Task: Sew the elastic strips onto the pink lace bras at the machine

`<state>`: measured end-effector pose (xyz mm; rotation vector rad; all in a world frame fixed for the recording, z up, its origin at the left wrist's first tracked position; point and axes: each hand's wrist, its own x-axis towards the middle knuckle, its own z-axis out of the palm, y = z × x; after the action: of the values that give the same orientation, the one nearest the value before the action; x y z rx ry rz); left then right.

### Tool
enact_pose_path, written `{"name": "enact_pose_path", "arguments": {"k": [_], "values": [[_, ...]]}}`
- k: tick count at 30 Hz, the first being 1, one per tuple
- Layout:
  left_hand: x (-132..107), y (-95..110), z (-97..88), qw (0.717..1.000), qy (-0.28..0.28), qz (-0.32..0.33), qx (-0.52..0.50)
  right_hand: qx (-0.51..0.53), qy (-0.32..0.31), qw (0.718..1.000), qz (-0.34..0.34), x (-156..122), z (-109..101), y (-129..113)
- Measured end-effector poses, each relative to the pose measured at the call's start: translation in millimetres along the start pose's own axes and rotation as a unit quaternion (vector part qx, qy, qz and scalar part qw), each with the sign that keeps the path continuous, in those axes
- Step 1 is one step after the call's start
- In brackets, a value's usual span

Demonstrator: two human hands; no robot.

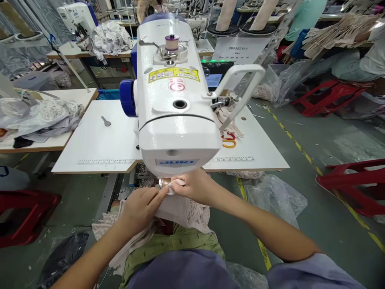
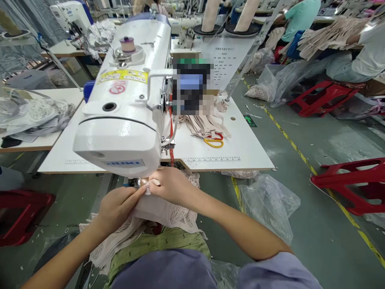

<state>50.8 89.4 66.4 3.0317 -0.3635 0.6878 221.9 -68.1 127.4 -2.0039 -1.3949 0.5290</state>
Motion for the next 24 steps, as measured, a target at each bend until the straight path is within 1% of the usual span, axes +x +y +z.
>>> {"name": "enact_pose_path", "arguments": {"k": [3,5,7,10,12,13,15,17,18,19,21,23,24], "values": [[-0.4,-5.5,1.8,0.998,-0.023,0.043,0.033,-0.02,0.005,1.0,-0.015,-3.5,3.0,2.8],[3.1,-1.9,1.2,0.997,-0.041,0.039,0.044,-0.048,0.033,0.998,-0.026,-10.2,9.3,6.9],[7.5,5.6,-0.6,0.997,-0.069,0.007,0.043,-0.097,0.102,0.989,-0.041,-20.1,19.6,11.8],[12.2,14.2,-4.1,0.992,-0.109,-0.049,0.031,-0.171,0.21,0.96,-0.077,-35.1,38.4,18.1],[13.2,10.8,-6.3,0.991,-0.123,-0.053,0.022,-0.185,0.253,0.946,-0.083,-40.7,48.4,20.5],[13.5,5.5,-7.2,0.991,-0.126,-0.036,0.016,-0.181,0.267,0.943,-0.078,-41.7,51.9,21.2],[15.1,-9.9,-8.5,0.99,-0.133,0.034,0.003,-0.156,0.284,0.944,-0.061,-41.3,56.7,22.0],[18.7,-25.2,-9.4,0.985,-0.138,0.103,-0.004,-0.11,0.276,0.954,-0.043,-40.8,61.0,23.2],[21.1,-30.3,-9.7,0.983,-0.139,0.123,-0.004,-0.076,0.266,0.96,-0.032,-41.6,64.0,24.2],[23.4,-32.9,-10.0,0.981,-0.141,0.131,-0.003,-0.036,0.257,0.966,-0.017,-43.0,67.7,25.4],[26.9,-29.8,-10.7,0.983,-0.144,0.117,0.005,0.051,0.247,0.967,0.026,-47.4,76.4,28.2],[28.6,-18.2,-11.8,0.986,-0.145,0.084,0.017,0.11,0.242,0.962,0.06,-51.0,83.7,30.9],[29.1,-10.8,-12.5,0.987,-0.143,0.064,0.022,0.118,0.241,0.961,0.068,-51.6,85.4,32.0]]}}
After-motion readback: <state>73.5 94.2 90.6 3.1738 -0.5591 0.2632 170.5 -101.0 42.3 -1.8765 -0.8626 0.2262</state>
